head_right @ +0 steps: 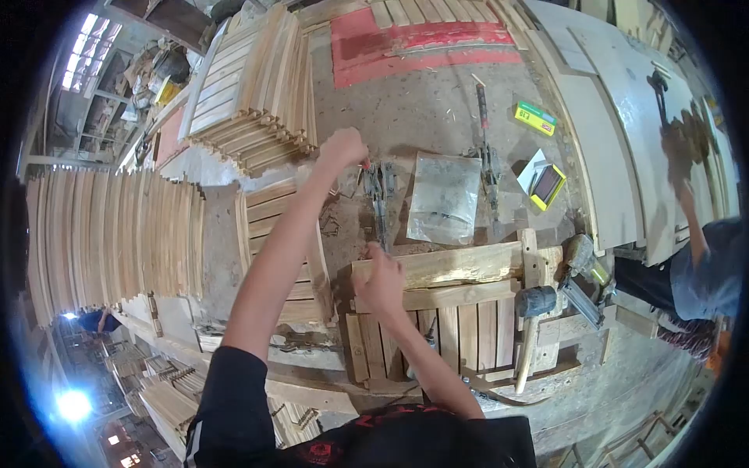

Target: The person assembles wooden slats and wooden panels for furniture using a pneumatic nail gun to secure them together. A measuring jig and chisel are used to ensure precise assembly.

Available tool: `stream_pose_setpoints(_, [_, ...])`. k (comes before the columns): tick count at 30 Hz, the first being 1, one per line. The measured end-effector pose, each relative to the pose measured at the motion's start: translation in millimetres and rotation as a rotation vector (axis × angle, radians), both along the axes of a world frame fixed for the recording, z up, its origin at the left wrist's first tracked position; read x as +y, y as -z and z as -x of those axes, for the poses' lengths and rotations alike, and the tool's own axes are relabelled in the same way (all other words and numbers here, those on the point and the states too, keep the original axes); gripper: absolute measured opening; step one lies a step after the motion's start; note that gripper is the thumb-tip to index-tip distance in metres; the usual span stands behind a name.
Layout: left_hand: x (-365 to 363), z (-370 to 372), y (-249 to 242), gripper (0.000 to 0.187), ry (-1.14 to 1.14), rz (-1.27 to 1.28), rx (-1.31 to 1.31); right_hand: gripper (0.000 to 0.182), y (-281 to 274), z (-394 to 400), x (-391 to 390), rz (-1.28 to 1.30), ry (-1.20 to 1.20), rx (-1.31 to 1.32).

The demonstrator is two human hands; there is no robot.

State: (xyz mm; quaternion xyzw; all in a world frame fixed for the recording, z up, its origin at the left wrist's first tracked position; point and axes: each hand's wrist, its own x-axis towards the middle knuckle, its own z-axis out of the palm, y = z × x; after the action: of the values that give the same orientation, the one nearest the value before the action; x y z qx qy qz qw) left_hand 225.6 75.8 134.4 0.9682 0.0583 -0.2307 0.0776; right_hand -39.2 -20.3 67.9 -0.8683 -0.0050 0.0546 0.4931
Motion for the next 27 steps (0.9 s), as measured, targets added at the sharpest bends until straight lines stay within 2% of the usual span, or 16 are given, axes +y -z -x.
stream_pose_setpoints(3, [-0.6, 65.9, 30.0, 0.029, 0.094, -0.031, -0.211, 0.039, -12.1, -52.6, -35.7, -0.200, 0.152, -0.085])
stream_pose_setpoints(4, [-5.2, 77.5, 29.1, 0.030, -0.006, 0.025, -0.244, 0.032, -25.6, -79.8, -45.0, -0.239, 0.183, -0.119])
stream_pose_setpoints(6, [-9.7, 93.6, 20.6, 0.033, -0.213, 0.132, -0.305, 0.028, -27.4, -128.7, -47.8, -0.191, 0.154, -0.384])
stream_pose_setpoints(8, [-3.2, 99.4, 35.9, 0.033, -0.249, 0.194, -0.302, 0.025, -45.1, -172.9, -29.7, -0.261, 0.018, -0.491])
stream_pose_setpoints(9, [-1.4, 104.8, 43.4, 0.033, -0.277, 0.227, -0.300, 0.023, -42.5, -187.1, -17.9, -0.341, -0.079, -0.383])
stream_pose_setpoints(11, [-6.0, 144.8, 35.1, 0.029, -0.496, 0.551, -0.464, 0.019, -33.7, -213.2, 4.0, -0.499, -0.260, -0.166])
stream_pose_setpoints(13, [-5.4, 200.8, 65.6, 0.020, -0.565, 0.551, -0.627, 0.017, -14.0, -225.9, 16.3, -0.294, -0.412, 0.038])
stream_pose_setpoints(14, [-9.3, 233.9, 76.4, 0.012, -0.661, 0.618, -0.620, 0.018, -2.2, -228.6, 21.9, -0.191, -0.481, 0.140])
stream_pose_setpoints(16, [-14.3, 294.9, 111.7, 0.012, -0.605, 0.494, -0.587, 0.023, 1.0, -212.2, 24.0, -0.439, -0.278, 0.110])
stream_pose_setpoints(17, [-19.5, 321.1, 128.6, 0.012, -0.673, 0.526, -0.523, 0.027, -0.4, -203.7, 23.2, -0.553, -0.175, 0.092])
stream_pose_setpoints(18, [-24.5, 339.7, 142.8, 0.014, -0.743, 0.558, -0.451, 0.027, 1.9, -196.5, 25.2, -0.531, -0.129, -0.011])
stream_pose_setpoints(21, [-27.5, 340.0, 161.8, 0.015, -0.372, 0.367, -0.696, 0.029, 13.7, -185.0, 32.1, -0.480, -0.043, -0.275])
stream_pose_setpoints(25, [-31.1, 355.2, 172.9, 0.015, -0.353, 0.300, -0.568, 0.024, 33.1, -181.5, 34.4, -0.518, -0.059, -0.444])
stream_pose_setpoints(27, [-33.0, 361.9, 171.8, 0.017, -0.344, 0.287, -0.522, 0.022, 35.0, -177.6, 33.6, -0.539, -0.074, -0.440])
